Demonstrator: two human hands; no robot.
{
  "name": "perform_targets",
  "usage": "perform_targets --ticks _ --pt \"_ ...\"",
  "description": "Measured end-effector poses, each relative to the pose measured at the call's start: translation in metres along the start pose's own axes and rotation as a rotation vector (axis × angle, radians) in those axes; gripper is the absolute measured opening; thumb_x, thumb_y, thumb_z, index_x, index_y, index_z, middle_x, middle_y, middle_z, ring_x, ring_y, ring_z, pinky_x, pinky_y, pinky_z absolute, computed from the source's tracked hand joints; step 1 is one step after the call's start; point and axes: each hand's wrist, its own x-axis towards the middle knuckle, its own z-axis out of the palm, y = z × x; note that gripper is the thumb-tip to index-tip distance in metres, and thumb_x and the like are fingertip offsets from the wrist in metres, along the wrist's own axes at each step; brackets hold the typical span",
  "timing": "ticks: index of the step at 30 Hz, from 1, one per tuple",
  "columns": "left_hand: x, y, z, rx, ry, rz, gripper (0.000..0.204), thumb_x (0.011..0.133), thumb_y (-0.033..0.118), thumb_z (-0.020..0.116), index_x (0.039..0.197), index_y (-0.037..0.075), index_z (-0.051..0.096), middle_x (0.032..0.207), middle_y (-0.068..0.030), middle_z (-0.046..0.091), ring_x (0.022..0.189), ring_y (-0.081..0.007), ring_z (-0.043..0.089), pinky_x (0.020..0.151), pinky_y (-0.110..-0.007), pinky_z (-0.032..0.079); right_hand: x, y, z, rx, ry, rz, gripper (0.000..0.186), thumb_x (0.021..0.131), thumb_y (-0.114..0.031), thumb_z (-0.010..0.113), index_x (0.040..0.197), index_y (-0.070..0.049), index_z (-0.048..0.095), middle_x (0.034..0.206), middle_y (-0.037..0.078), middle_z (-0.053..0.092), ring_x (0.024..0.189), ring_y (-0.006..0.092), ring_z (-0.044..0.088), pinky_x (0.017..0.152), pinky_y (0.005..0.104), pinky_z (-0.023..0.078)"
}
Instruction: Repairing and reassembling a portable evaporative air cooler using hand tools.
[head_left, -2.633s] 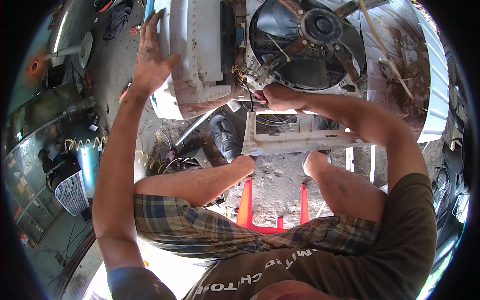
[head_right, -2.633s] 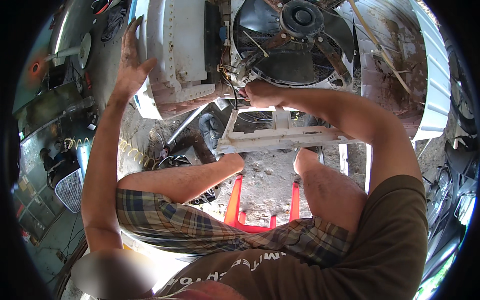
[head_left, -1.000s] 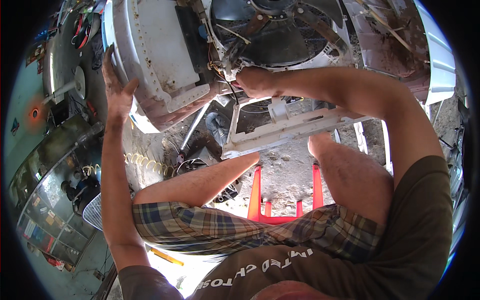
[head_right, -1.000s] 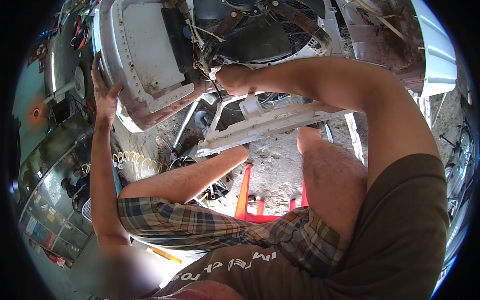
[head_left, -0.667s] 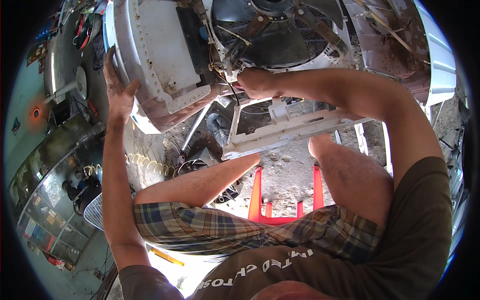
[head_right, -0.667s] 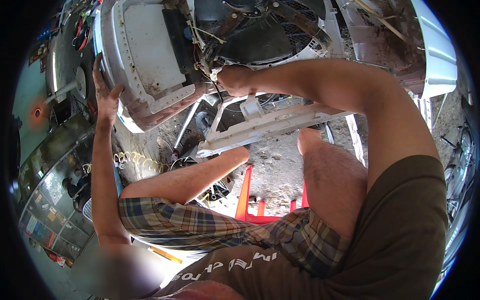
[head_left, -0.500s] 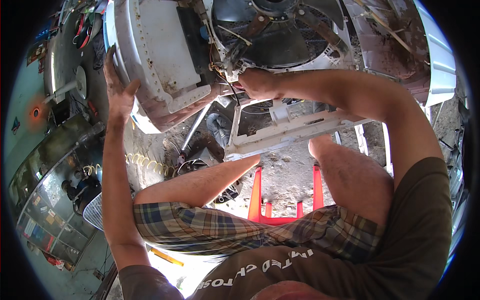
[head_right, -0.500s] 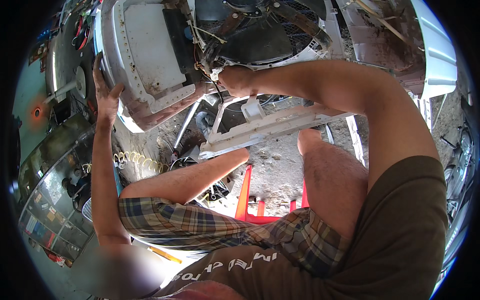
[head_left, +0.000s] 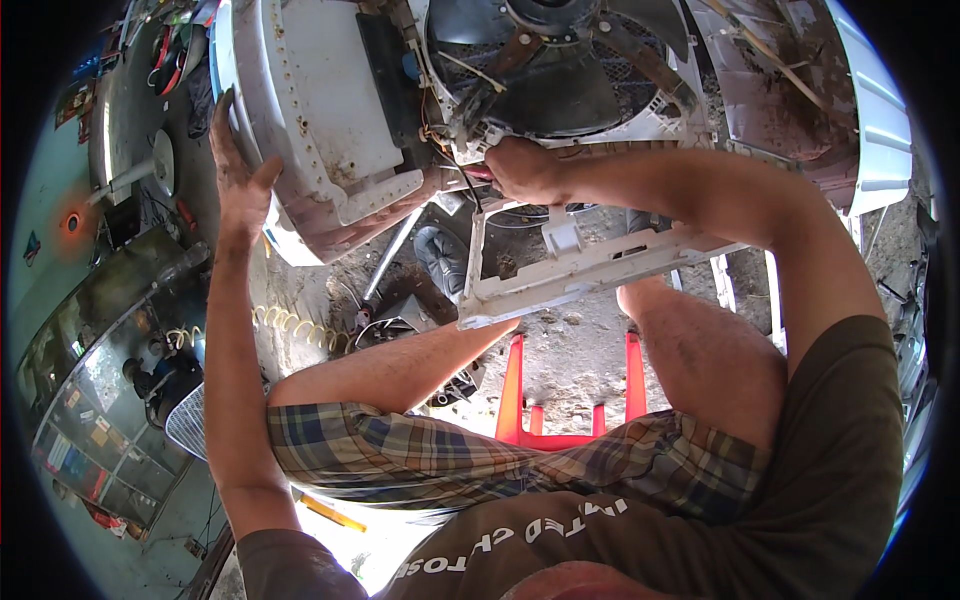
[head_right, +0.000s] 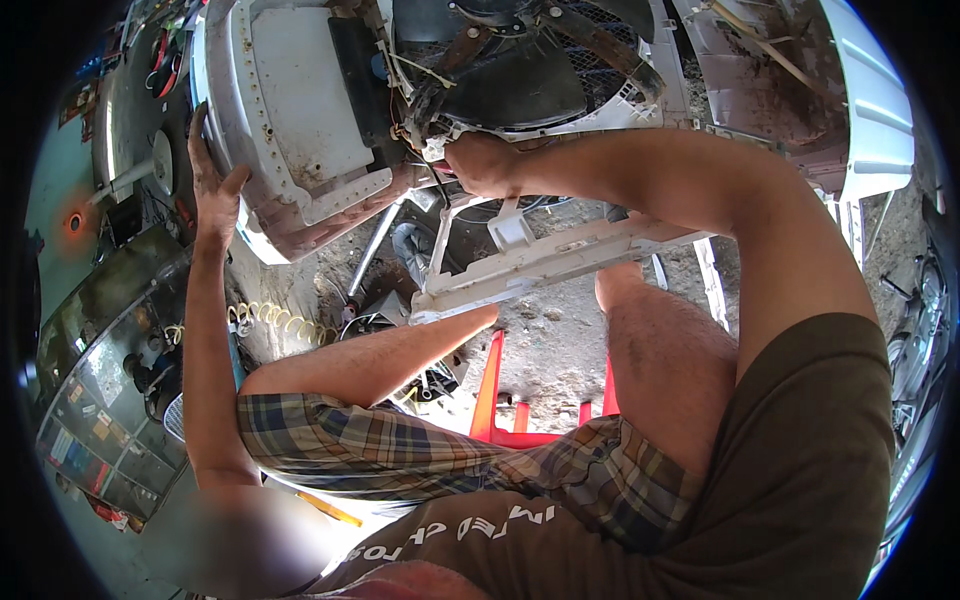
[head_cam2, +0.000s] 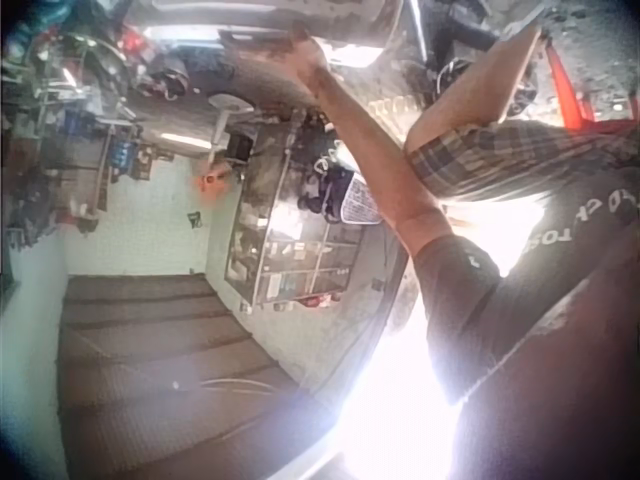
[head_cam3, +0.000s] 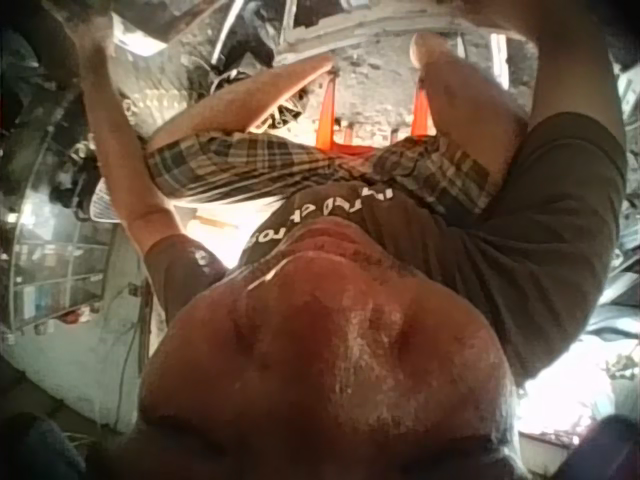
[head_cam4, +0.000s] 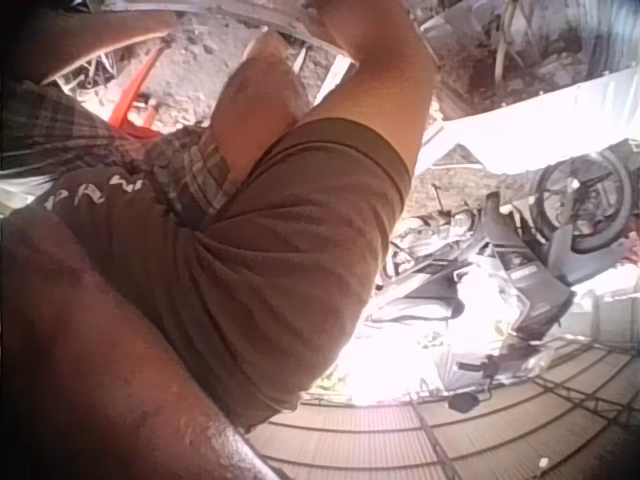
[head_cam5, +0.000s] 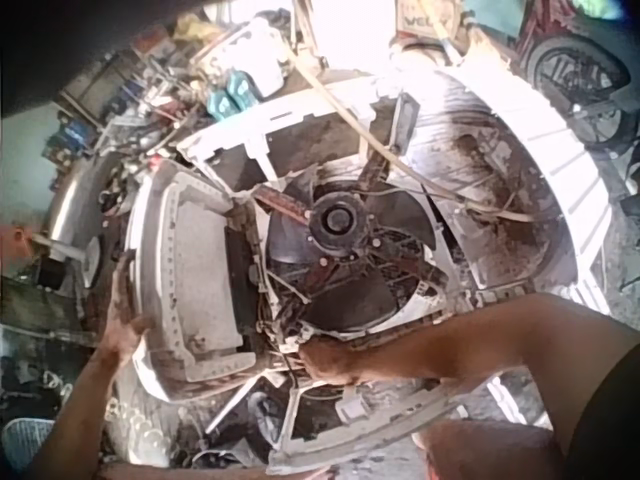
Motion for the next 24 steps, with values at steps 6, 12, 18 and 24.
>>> perform_targets --ticks 6,12,18,24 --pt "-0.003 -0.002 -0.004 0.018 0.001 -0.018 0.102 0.067 0.022 0.068 0.16 0.007 0.029 0.156 -0.0185 0.037 0.145 -0.035 0.036 0.123 -0.046 0.027 0.007 -0.004 -0.008 0.082 -0.081 0.076 0.033 0.091 -0.021 0.067 0.083 0.01 0.07 0.073 0.029 0.068 0.073 0.0417 0.072 0.07 0.0491 0.058" --pt "-0.004 0.001 -0.002 0.009 0.002 -0.011 0.1 0.067 0.019 0.067 0.159 0.007 0.03 0.156 -0.0183 0.038 0.145 -0.0357 0.035 0.123 -0.045 0.027 0.005 -0.015 -0.024 0.058 -0.196 0.137 0.027 0.09 -0.014 0.064 0.097 0.012 0.068 0.089 0.032 0.071 0.087 0.0419 0.074 0.08 0.0476 0.06" --pt "-0.003 0.0 -0.002 0.02 0.002 -0.007 0.099 0.067 0.016 0.066 0.159 0.007 0.03 0.156 -0.0181 0.038 0.146 -0.0352 0.035 0.124 -0.045 0.027 0.003 -0.014 -0.025 0.06 -0.173 0.153 0.028 0.091 -0.016 0.065 0.096 0.012 0.068 0.089 0.031 0.071 0.087 0.0419 0.074 0.079 0.0481 0.06" --pt "-0.002 0.0 -0.002 0.017 -0.001 -0.003 0.101 0.066 0.019 0.067 0.159 0.007 0.03 0.157 -0.0181 0.038 0.147 -0.0352 0.034 0.124 -0.045 0.026 0.004 -0.011 -0.024 0.113 -0.16 0.15 0.029 0.09 -0.018 0.066 0.091 0.011 0.069 0.085 0.032 0.07 0.082 0.0414 0.074 0.077 0.0484 0.059"
